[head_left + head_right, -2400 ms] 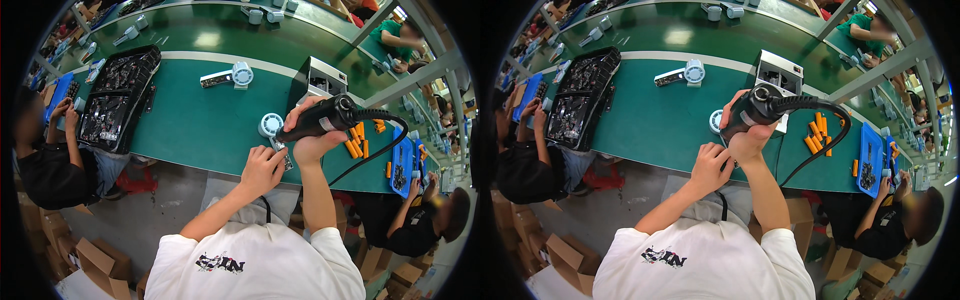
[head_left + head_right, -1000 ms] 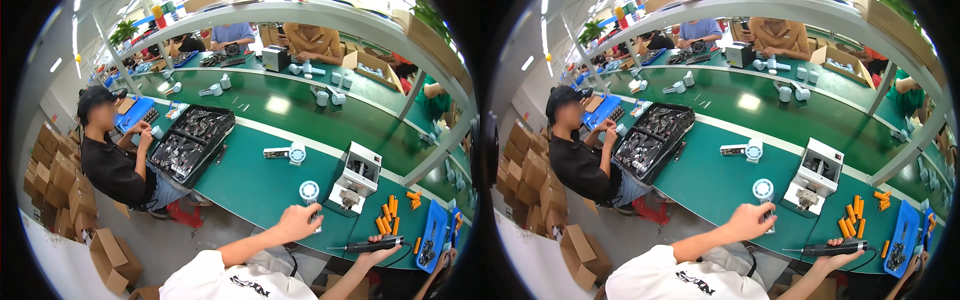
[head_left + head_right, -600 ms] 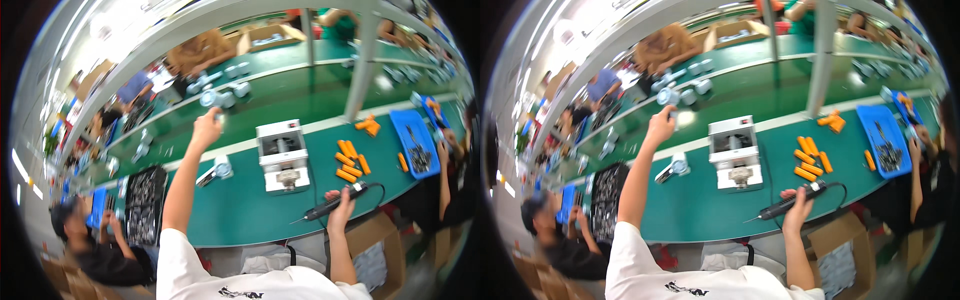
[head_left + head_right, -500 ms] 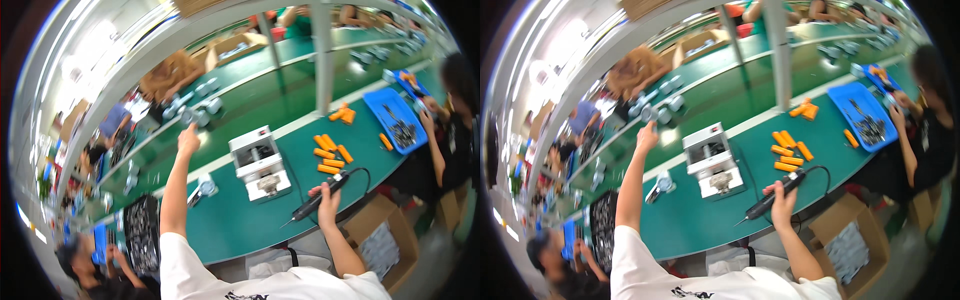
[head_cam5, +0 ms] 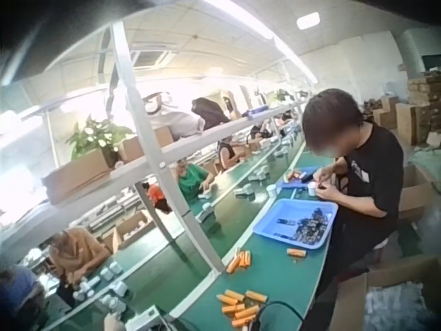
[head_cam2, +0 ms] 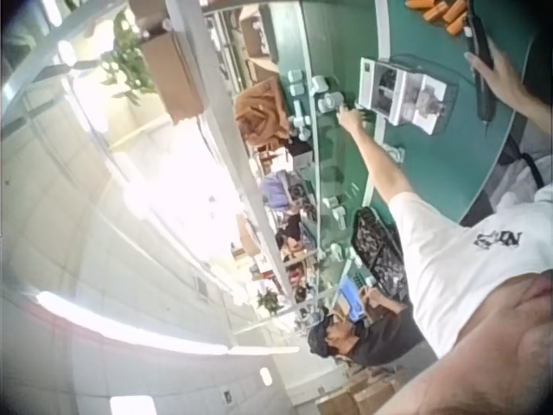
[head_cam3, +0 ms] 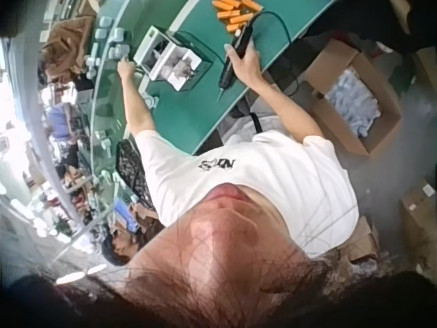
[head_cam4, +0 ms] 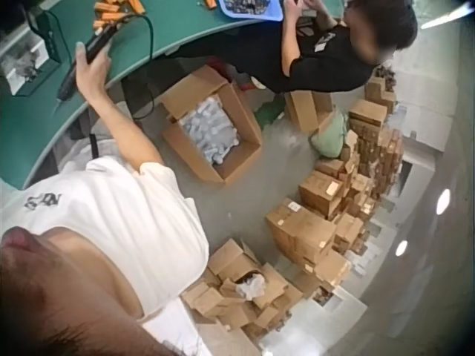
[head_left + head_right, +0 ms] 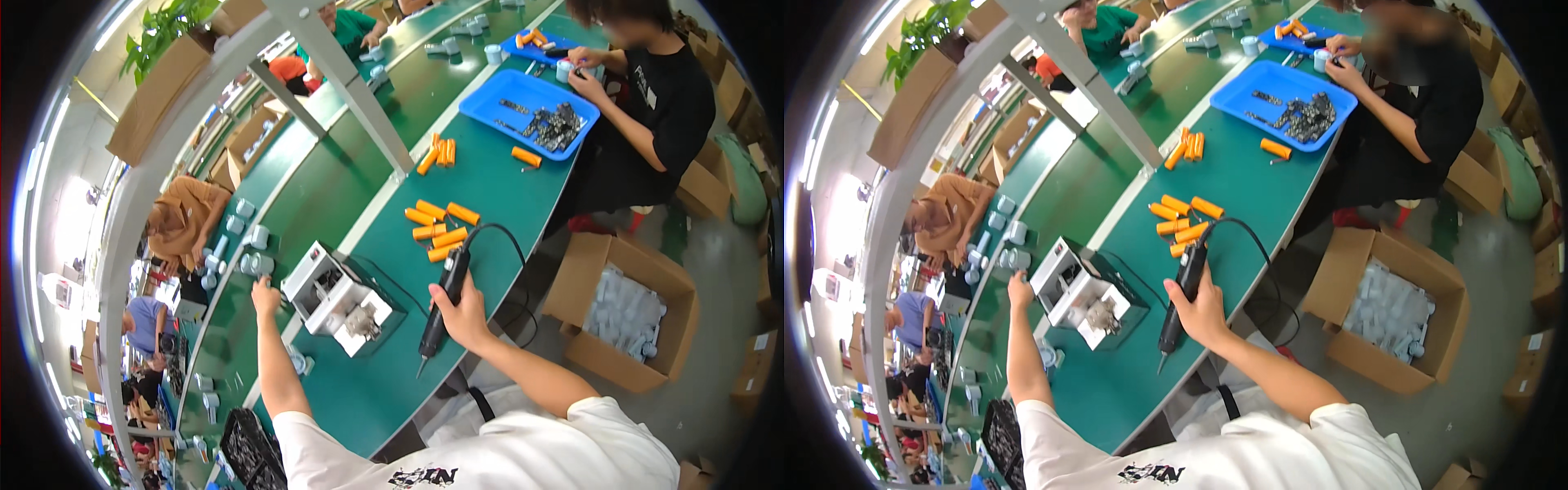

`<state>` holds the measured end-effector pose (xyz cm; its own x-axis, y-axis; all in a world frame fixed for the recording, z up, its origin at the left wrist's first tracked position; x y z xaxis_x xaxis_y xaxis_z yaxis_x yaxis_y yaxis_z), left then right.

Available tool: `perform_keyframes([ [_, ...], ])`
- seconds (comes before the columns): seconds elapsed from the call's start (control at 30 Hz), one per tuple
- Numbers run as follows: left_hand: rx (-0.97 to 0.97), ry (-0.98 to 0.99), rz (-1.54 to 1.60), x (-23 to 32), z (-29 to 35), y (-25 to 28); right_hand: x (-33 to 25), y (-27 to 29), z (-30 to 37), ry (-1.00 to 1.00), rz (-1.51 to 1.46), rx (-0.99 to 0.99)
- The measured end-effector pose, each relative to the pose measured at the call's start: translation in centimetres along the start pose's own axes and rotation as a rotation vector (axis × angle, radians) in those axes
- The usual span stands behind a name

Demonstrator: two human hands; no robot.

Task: Assemble electronic components using an electric screwdriver on a factory assembly line.

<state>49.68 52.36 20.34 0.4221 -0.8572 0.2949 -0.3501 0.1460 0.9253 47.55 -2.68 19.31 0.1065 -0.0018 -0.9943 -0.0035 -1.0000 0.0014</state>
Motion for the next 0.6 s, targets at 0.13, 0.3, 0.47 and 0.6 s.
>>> perform_keyframes([
  [0.13,0.063,-0.261,0.167,5.7,4.0,3.8,0.6,0.1,-0.8,0.065,0.059,0.017],
  [0.3,0.154,-0.304,0.305,19.1,18.5,12.2,0.8,1.2,-1.9,-0.095,0.132,-0.176],
  [0.47,0.370,0.029,0.885,20.2,36.5,12.6,-1.6,2.8,-2.2,-0.250,0.240,-0.443],
  [0.6,0.600,0.346,1.046,21.3,49.8,7.5,-3.2,3.5,-2.3,-0.178,0.626,-0.488],
])
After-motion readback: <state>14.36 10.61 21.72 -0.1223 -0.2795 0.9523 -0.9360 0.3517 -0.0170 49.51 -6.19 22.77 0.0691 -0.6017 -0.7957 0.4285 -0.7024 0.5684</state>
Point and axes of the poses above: each hand's wrist, its own z-axis away from the middle knuckle, its own y-axis out of the back of the hand, x = y × z, the point moved 3 cm from there along -z, towards the middle knuckle, and after that the axes turned 12 degrees about z, right-handed, at the moved point
